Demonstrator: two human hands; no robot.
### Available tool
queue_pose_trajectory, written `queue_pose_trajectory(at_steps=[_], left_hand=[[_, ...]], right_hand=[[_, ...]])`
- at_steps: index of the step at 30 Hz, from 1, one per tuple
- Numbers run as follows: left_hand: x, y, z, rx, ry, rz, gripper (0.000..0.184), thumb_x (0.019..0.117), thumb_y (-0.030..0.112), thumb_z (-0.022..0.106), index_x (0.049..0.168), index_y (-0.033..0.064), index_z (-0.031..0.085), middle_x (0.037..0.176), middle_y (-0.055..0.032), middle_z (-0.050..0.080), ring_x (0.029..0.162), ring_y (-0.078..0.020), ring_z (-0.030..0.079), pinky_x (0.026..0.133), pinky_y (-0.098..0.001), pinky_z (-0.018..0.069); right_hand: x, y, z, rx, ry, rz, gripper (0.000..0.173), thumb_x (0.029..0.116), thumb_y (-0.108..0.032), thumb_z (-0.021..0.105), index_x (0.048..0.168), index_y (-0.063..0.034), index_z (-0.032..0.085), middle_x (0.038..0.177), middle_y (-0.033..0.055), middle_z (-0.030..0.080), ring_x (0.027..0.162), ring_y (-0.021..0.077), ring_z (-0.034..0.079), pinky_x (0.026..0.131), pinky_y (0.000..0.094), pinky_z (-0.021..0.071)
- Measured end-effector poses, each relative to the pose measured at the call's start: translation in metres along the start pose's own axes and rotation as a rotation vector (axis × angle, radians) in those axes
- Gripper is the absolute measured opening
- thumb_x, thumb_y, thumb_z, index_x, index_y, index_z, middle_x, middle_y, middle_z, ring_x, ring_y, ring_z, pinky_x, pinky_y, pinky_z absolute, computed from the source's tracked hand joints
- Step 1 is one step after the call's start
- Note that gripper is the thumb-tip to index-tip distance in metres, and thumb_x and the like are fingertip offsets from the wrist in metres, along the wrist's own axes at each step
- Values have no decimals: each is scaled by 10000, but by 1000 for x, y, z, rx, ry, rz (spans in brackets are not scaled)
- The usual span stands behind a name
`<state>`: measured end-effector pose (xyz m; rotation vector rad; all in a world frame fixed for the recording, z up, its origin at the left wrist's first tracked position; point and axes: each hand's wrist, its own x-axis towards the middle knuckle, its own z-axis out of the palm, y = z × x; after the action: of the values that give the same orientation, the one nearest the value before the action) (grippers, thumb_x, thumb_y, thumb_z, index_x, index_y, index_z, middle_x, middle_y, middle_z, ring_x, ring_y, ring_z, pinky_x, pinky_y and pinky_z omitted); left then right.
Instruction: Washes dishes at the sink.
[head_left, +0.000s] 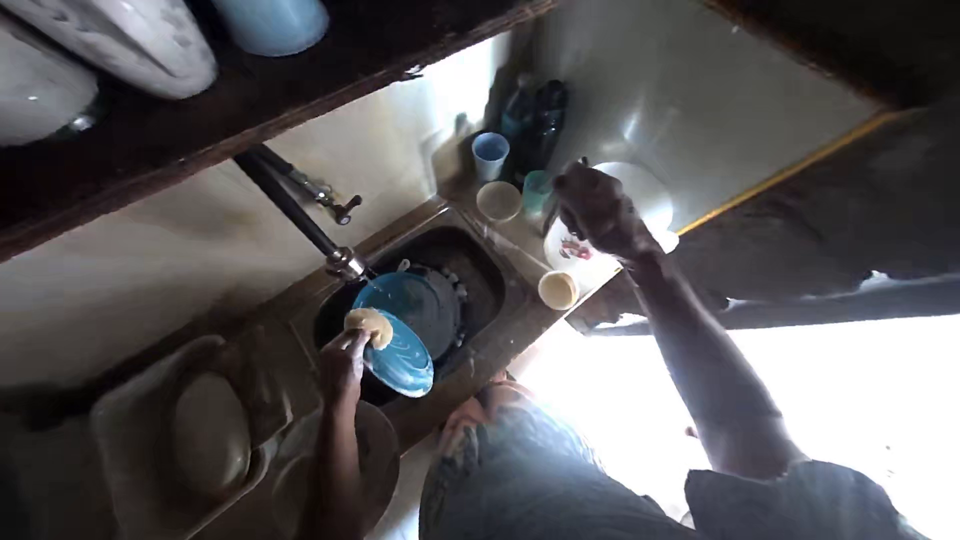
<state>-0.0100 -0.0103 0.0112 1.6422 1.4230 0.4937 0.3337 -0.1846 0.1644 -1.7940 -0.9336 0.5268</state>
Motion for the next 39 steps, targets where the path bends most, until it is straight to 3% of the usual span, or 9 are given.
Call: queue_pose_trajectory(at_steps=[7,11,15,20,24,27,30,33,39], left_hand=[[18,-7,43,-306,53,-56,173,1008,59,552,981,-75,657,924,-91,639,844,-95,592,814,-292,513],[23,-3,38,59,39,151,231,987,114,610,1019,-96,701,936,-197,690,849,-224,639,845,-435,522],[15,27,42,542,-240,288,337,989,221,649,1166,-60,699,1152,-289,685,1089,-454,661,978,-643,479],[0,19,105,1011,-749,180,385,1007,288,608,1305,52,665,1398,-210,589,1311,-374,555,1094,-566,430],[-22,44,118,481,-798,386,455,980,204,641,1388,9,598,1442,-219,560,1348,-319,537,1141,-448,420],[-49,93,116,-52,-734,603,492,921,237,658,1343,-13,620,1285,-169,657,1111,-165,673,925,-285,563],[-62,129,116,-29,-748,835,362,869,243,720,1119,-19,727,1096,-126,703,965,-116,681,860,-258,567],[-63,143,120,14,-798,969,236,910,215,709,964,-10,754,960,-95,725,895,-100,686,843,-252,563],[-64,146,139,-249,-938,899,197,942,204,674,928,31,767,926,10,744,860,-17,696,821,-211,589]], right_hand=[[-62,54,-16,186,16,78,88,981,-69,540,1015,-33,613,804,-41,645,656,15,601,626,204,538],[-88,71,9,292,-7,257,98,974,-100,644,1026,-37,699,849,24,695,687,71,623,652,244,553],[-88,86,37,574,-38,378,99,966,-16,623,1007,-17,713,805,20,716,675,76,661,645,241,582],[-89,85,59,684,-14,335,113,947,22,594,917,-45,681,736,-37,675,643,35,620,627,203,541],[-91,75,58,562,-3,361,119,953,-35,633,851,-43,694,694,-48,652,630,19,597,639,205,525],[-95,70,55,499,-122,447,129,986,-78,629,877,-34,681,724,-49,643,650,13,593,654,203,521],[-101,80,50,642,-279,495,128,1001,-97,586,931,-75,690,753,-78,672,628,-16,596,602,169,513],[-111,95,40,872,-433,455,208,979,-206,552,791,-178,637,601,-122,576,479,-35,501,467,139,430],[-130,100,17,973,-415,393,227,978,-183,526,791,-191,654,615,-136,575,486,-58,484,467,110,406]])
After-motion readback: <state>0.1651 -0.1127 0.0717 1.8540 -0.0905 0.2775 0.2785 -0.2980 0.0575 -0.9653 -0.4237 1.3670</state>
